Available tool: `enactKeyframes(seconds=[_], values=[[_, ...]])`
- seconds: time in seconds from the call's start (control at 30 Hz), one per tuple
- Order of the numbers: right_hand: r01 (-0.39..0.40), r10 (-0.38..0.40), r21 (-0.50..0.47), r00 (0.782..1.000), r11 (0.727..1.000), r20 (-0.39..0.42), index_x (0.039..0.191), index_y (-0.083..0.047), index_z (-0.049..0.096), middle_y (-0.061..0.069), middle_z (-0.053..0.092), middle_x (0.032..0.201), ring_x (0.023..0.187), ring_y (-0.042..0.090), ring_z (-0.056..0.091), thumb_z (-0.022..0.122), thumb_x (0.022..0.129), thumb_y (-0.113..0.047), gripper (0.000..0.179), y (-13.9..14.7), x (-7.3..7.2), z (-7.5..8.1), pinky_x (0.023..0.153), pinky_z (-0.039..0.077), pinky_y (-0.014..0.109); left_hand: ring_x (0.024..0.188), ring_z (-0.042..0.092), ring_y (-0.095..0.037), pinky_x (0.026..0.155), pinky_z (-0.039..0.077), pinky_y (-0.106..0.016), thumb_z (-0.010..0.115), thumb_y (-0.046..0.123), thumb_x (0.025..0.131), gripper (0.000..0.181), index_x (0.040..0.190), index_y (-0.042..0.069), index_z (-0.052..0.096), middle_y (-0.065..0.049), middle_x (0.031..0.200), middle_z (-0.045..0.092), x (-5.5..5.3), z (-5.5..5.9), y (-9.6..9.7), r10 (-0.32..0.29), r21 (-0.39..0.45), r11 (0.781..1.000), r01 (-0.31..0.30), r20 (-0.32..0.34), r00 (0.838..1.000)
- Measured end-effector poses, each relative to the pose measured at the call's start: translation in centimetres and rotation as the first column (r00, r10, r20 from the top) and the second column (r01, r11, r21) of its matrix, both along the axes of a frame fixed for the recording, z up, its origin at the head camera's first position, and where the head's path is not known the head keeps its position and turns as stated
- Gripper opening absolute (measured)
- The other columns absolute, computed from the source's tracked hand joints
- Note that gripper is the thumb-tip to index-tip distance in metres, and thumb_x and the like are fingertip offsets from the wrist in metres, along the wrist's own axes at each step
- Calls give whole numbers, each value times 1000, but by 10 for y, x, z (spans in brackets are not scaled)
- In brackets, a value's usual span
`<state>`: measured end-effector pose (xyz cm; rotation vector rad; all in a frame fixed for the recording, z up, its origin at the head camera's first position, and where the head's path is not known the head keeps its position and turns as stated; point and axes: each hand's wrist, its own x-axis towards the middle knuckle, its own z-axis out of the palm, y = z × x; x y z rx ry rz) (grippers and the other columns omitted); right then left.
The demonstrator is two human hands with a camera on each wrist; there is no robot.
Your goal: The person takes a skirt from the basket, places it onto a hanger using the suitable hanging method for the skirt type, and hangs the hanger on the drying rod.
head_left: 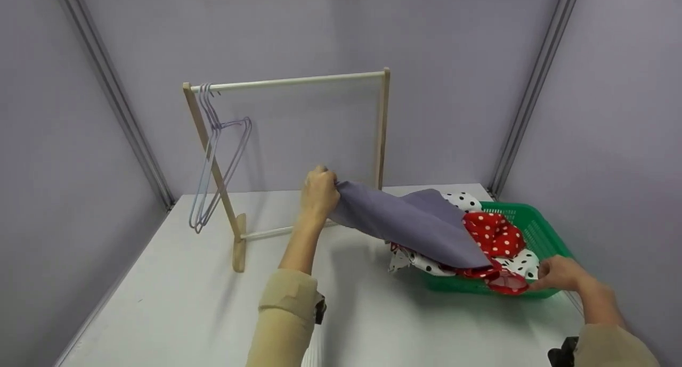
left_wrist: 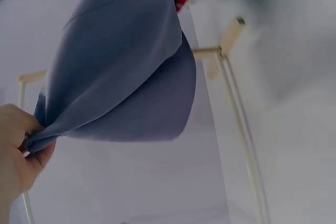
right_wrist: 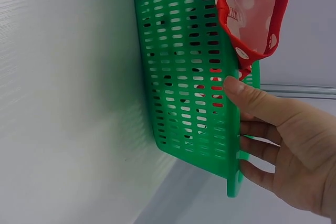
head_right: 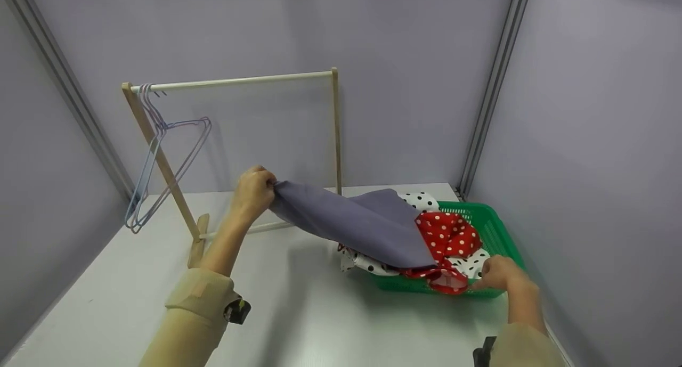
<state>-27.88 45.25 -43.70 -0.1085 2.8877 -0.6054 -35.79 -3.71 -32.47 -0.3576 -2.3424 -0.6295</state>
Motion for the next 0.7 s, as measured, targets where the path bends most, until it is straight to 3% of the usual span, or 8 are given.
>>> enactKeyframes(seconds=[0.17,0.33,0.43,0.57,0.7], values=[[-4,4,-3,1000,1000,-11,76,-3,58,2,52,71,68,18,46,79,71,-29,33,-2,2,3,57,42,32,77,56,-33,70,48,-41,57,-13,75,11,75,-6,66,-15,82,59,2,4,-20,-40,-230,972,52,56,998],[-4,4,-5,1000,1000,4,79,-2,60,3,53,73,70,20,46,79,71,-30,35,-5,1,5,59,44,32,84,57,-35,68,51,-44,59,-10,77,9,82,-7,66,-17,86,59,1,5,-45,20,-367,930,-2,43,999],[-7,7,-1,1000,1000,12,80,-2,61,3,54,74,71,20,47,78,72,-30,34,-6,1,4,60,45,33,82,56,-36,66,51,-44,60,-10,75,8,80,-8,66,-17,83,58,0,4,-63,56,-380,923,-55,-9,998],[-7,8,-6,1000,1000,24,81,-1,61,3,55,75,72,20,47,78,71,-32,37,-7,1,3,60,45,33,81,56,-38,64,51,-46,59,-12,73,8,77,-9,65,-19,81,58,-1,2,-86,111,-334,936,-113,-27,993],[-14,14,-7,1000,1000,22,81,-1,61,3,55,75,72,20,48,78,71,-34,39,-7,2,3,61,46,34,81,56,-38,63,51,-46,61,-12,71,7,76,-10,65,-21,82,59,0,-12,-99,160,-319,934,-162,-33,987]])
